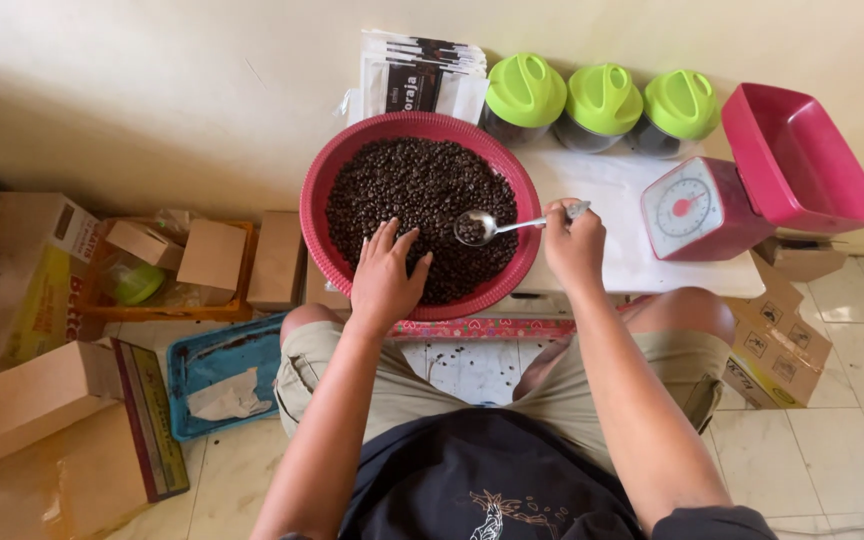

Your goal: The person scoops roasted coffee beans from a large red bowl using a metal spoon and transfers them into a pink weighing container placed on a scale. The person repeats this scooping and pouring action multiple times.

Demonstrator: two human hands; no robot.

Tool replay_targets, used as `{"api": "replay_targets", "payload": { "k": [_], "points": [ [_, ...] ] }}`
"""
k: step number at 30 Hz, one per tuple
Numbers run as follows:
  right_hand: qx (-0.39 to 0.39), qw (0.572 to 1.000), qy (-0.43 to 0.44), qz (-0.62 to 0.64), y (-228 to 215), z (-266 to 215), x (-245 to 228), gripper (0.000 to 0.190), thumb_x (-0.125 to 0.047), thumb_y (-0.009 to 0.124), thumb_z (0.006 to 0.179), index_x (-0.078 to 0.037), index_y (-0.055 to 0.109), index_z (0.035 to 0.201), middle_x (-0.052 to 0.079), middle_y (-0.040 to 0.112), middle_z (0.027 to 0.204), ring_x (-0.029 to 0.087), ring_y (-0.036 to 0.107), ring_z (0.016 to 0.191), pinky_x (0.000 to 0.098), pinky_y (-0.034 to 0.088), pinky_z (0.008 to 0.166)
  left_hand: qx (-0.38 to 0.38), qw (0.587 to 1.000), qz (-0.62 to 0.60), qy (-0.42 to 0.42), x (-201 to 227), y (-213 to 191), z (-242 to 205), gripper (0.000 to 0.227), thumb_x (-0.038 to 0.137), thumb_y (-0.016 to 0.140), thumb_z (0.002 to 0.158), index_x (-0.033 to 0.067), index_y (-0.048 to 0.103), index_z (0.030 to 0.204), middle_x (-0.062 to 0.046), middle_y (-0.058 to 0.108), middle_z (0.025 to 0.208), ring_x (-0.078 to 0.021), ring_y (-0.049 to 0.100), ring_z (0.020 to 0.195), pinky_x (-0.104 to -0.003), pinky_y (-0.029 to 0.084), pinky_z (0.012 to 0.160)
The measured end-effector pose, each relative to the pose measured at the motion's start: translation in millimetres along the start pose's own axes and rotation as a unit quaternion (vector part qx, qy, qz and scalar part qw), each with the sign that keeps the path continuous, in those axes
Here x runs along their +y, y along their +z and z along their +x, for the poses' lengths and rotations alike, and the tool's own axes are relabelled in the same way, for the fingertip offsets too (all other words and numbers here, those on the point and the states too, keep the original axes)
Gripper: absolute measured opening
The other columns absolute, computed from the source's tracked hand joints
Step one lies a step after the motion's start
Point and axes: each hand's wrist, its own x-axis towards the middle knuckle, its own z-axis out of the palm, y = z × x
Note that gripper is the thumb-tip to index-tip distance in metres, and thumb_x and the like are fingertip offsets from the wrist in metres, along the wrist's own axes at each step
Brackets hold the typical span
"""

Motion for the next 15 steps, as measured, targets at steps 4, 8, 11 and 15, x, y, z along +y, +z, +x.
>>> {"api": "replay_targets", "payload": {
  "k": [4, 8, 11, 15],
  "points": [
    [-0.007, 1.0, 0.007, 0.014, -1, -1, -8, 0.025, -0.021, 0.051, 0.101, -0.012, 0.073, 0.094, 0.006, 0.075, 0.077, 0.025, 0.073, 0.081, 0.0409, 0.056, 0.079, 0.002, 1.0, -0.012, -0.002, 5, -1, 5, 0.048, 0.041, 0.066, 0.094, 0.0146, 0.066, 0.134, -0.018, 0.055, 0.144, -0.0367, 0.047, 0.141, -0.056, 0.039, 0.113],
    [-0.019, 1.0, 0.003, 0.014, -2, 1, -21, 0.025, -0.02, 0.052, 0.1, -0.01, 0.074, 0.093, 0.011, 0.075, 0.078, 0.031, 0.074, 0.083, 0.0439, 0.057, 0.079, 0.006, 0.998, -0.058, -0.003, 18, -14, 10, 0.047, 0.039, 0.067, 0.095, 0.0132, 0.066, 0.134, -0.021, 0.055, 0.144, -0.0401, 0.047, 0.14, -0.057, 0.038, 0.114],
    [-0.026, 1.0, 0.003, 0.011, -5, 13, -25, 0.026, -0.02, 0.051, 0.101, -0.009, 0.073, 0.094, 0.012, 0.075, 0.08, 0.032, 0.075, 0.085, 0.0451, 0.057, 0.081, 0.009, 0.996, -0.09, -0.008, 31, -23, 14, 0.046, 0.036, 0.066, 0.096, 0.0102, 0.065, 0.134, -0.024, 0.054, 0.144, -0.0424, 0.046, 0.141, -0.057, 0.036, 0.114],
    [-0.052, 0.999, -0.011, 0.006, -12, 19, -43, 0.025, -0.017, 0.052, 0.1, -0.006, 0.074, 0.094, 0.014, 0.075, 0.081, 0.034, 0.075, 0.084, 0.0468, 0.058, 0.081, -0.003, 0.989, -0.147, -0.024, 46, -37, 16, 0.045, 0.035, 0.064, 0.099, 0.008, 0.064, 0.135, -0.025, 0.05, 0.147, -0.0449, 0.041, 0.143, -0.059, 0.033, 0.115]
  ]
}}
